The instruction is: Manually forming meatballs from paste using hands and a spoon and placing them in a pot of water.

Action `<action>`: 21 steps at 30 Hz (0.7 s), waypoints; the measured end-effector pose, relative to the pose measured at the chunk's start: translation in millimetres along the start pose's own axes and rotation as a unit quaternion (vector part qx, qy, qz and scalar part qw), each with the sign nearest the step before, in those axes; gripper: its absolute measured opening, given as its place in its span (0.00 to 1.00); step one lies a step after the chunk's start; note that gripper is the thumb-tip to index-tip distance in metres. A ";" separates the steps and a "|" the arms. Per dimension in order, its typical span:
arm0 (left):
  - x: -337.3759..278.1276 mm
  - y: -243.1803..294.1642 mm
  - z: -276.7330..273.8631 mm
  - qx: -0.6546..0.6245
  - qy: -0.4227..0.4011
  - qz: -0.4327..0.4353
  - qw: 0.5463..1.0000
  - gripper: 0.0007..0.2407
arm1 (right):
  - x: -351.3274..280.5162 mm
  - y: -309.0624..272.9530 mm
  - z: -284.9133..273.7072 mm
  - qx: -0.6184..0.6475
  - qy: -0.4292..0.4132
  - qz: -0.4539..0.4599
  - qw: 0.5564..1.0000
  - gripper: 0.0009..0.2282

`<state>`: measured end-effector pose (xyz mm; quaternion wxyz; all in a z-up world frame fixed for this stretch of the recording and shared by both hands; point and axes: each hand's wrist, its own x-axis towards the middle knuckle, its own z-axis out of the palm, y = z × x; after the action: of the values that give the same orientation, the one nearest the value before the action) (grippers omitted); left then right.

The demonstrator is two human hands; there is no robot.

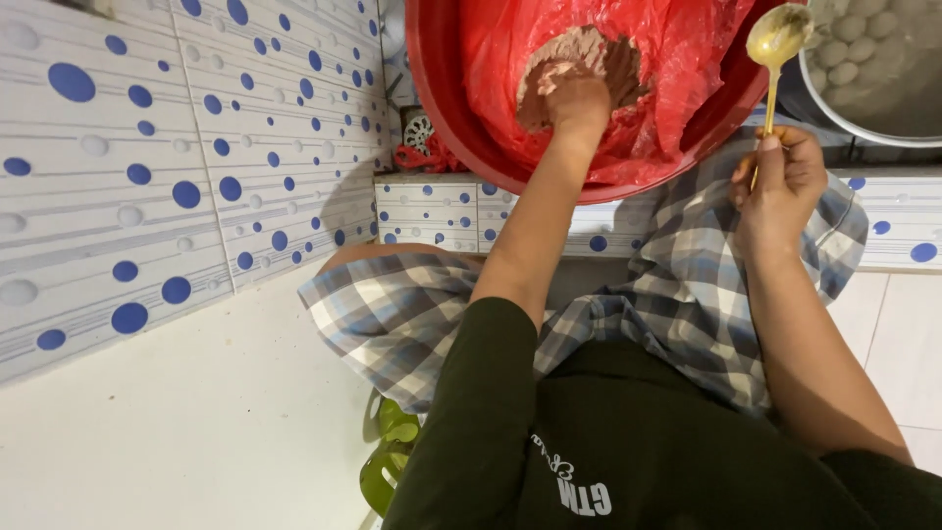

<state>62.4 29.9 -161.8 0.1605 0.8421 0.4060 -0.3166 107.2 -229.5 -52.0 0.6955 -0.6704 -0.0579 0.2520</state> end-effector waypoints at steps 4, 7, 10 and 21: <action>17.4 -17.0 -2.6 0.014 -0.063 -0.026 0.998 0.18 | -1.5 -4.9 4.8 0.001 0.010 0.011 1.000 0.03; 41.7 -25.2 10.9 0.025 -0.063 -0.038 0.997 0.15 | -1.3 -5.6 5.7 0.002 0.009 0.010 1.000 0.03; 47.6 -37.8 12.3 0.049 -0.033 -0.025 0.998 0.20 | -0.5 -3.4 3.3 -0.006 0.005 0.005 1.000 0.04; -8.3 -32.8 -63.4 0.032 -0.132 -0.075 0.988 0.18 | 0.9 -7.4 5.2 0.010 0.014 0.005 1.000 0.04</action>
<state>58.3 78.8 -109.3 0.1615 0.7651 0.4326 -0.4488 107.8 -224.2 -44.6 0.7018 -0.6669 -0.0417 0.2468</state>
